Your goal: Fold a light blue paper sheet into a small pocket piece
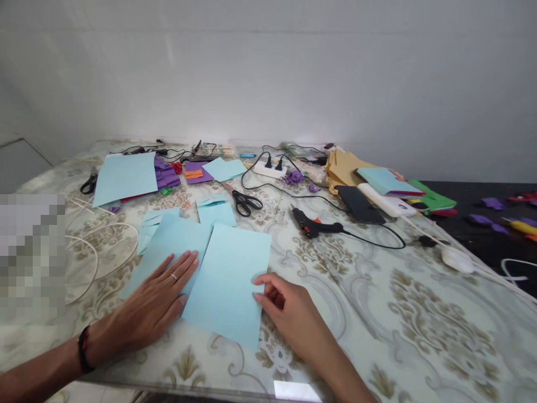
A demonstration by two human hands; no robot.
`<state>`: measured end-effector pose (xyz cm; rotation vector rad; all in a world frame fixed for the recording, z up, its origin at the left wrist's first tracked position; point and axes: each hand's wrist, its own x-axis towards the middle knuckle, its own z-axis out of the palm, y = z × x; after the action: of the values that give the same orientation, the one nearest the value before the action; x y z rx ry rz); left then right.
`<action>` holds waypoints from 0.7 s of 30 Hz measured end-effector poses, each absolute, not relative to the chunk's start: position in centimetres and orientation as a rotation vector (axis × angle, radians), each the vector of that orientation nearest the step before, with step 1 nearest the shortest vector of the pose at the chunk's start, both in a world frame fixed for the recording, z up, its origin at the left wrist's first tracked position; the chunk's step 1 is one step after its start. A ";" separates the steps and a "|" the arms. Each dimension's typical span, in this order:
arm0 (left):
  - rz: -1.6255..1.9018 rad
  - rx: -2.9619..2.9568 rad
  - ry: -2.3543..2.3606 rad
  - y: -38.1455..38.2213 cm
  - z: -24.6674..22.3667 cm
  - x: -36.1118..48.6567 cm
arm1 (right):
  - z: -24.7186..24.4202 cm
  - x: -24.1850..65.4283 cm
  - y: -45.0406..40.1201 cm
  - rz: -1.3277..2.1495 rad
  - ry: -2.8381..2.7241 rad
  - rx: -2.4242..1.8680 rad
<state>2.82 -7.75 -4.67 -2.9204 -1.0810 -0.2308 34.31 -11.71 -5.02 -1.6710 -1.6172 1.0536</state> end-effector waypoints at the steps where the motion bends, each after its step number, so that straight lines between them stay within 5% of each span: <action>1: -0.227 -2.920 -1.084 -7.8 -4.7 2.8 | -5.0 34.3 -11.7 1.054 -1.620 -1.673; 21: -0.297 -2.967 -1.082 -7.7 -4.3 2.9 | -3.6 34.0 -13.1 1.157 -1.707 -1.720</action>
<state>2.89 -7.68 -4.31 -2.9672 -1.0819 -0.2970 33.97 -13.06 -3.63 -1.7195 -1.7066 1.1572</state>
